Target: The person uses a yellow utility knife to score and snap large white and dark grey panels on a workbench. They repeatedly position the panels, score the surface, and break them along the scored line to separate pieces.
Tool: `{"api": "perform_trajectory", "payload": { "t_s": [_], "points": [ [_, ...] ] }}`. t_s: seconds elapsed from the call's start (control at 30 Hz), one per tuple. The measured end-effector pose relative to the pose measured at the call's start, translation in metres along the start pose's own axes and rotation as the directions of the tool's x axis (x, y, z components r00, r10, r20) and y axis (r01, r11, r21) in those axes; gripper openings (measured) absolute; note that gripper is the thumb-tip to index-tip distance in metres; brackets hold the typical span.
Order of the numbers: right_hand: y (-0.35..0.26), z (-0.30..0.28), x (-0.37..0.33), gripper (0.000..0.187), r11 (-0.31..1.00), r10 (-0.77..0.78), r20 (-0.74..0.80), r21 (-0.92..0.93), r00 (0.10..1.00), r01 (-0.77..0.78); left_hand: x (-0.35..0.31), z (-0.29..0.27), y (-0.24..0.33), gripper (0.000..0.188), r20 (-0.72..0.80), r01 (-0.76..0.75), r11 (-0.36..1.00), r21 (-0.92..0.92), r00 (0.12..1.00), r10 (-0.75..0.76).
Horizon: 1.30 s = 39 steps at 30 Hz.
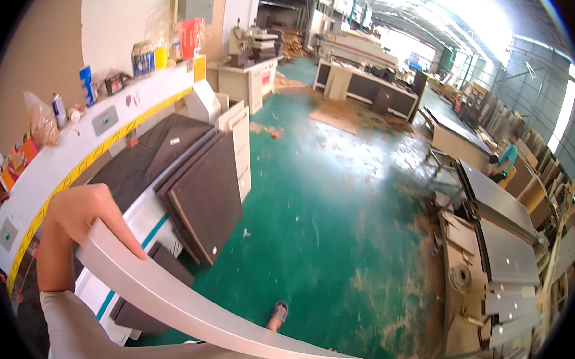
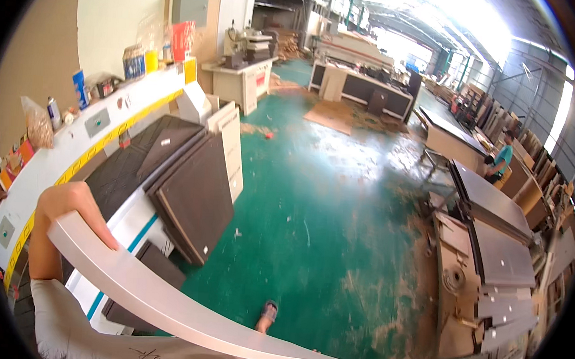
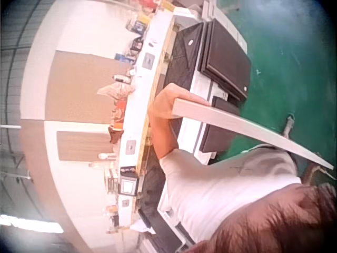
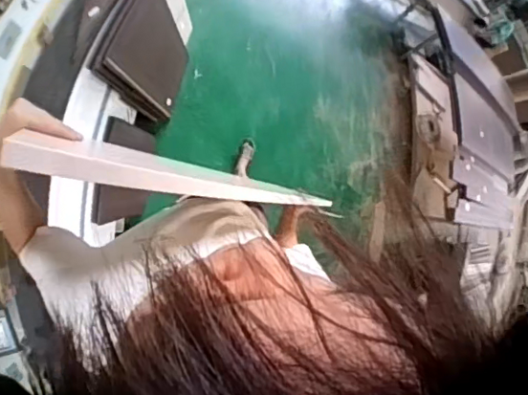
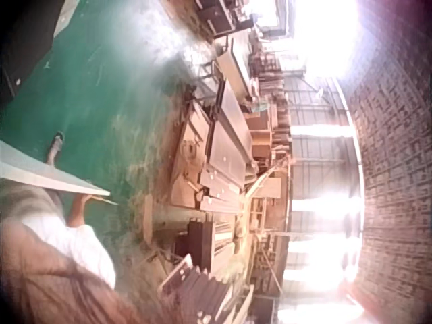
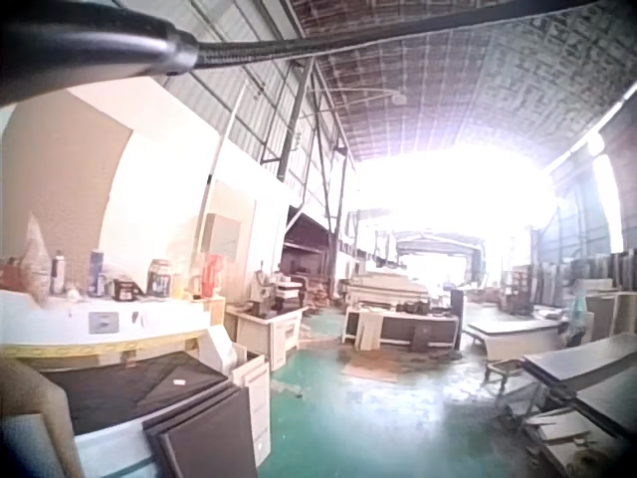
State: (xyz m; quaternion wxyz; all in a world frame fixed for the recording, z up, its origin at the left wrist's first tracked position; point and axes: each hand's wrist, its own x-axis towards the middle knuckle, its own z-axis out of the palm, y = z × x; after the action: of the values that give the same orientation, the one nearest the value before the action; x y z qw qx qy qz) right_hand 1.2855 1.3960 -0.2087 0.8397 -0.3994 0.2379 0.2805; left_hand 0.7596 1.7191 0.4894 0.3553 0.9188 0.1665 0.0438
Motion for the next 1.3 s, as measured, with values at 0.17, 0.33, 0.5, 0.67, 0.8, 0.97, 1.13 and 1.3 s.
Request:
{"api": "perform_trajectory", "payload": {
  "t_s": [0.17, 0.33, 0.5, 0.67, 0.8, 0.97, 1.13, 1.3],
  "points": [
    [0.088, 0.247, 0.042, 0.039, 0.951, 0.304, 0.144, -0.113, 0.942, -0.289, 0.213, -0.023, 0.013, 0.047, 0.204, -0.098, 0.937, 0.335, 0.979, 0.029],
    [0.149, 0.463, 0.085, 0.039, 0.849, 0.506, 0.294, -0.333, 0.811, -0.409, 0.398, 0.049, -0.148, 0.025, 0.179, -0.161, 0.932, 0.323, 0.978, 0.107],
    [0.246, 0.619, 0.131, 0.039, 0.726, 0.663, 0.33, -0.503, 0.672, -0.469, 0.512, 0.052, -0.301, 0.031, -0.042, 0.013, 0.884, 0.468, 0.999, 0.008],
    [0.307, 0.763, 0.228, 0.039, 0.689, 0.668, 0.275, -0.58, 0.692, -0.434, 0.622, -0.038, -0.427, 0.023, -0.196, 0.097, 0.926, 0.366, 0.98, -0.025],
    [0.35, 0.902, 0.287, 0.039, 0.681, 0.668, 0.263, -0.593, 0.696, -0.429, 0.694, -0.157, -0.507, 0.023, -0.154, 0.172, 0.921, 0.35, 0.98, -0.125],
    [0.442, 1.074, 0.357, 0.039, 0.658, 0.705, 0.274, -0.596, 0.654, -0.46, 0.782, -0.267, -0.624, 0.025, -0.175, 0.26, 0.926, 0.275, 0.96, -0.218],
    [0.535, 1.236, 0.45, 0.039, 0.619, 0.752, 0.272, -0.606, 0.601, -0.5, 0.886, -0.36, -0.751, 0.03, -0.213, 0.402, 0.864, 0.302, 0.912, -0.35],
    [0.624, 1.422, 0.534, 0.039, 0.547, 0.809, 0.258, -0.66, 0.528, -0.515, 0.982, -0.478, -0.868, 0.039, -0.333, 0.534, 0.808, 0.247, 0.83, -0.447]
  ]
}}
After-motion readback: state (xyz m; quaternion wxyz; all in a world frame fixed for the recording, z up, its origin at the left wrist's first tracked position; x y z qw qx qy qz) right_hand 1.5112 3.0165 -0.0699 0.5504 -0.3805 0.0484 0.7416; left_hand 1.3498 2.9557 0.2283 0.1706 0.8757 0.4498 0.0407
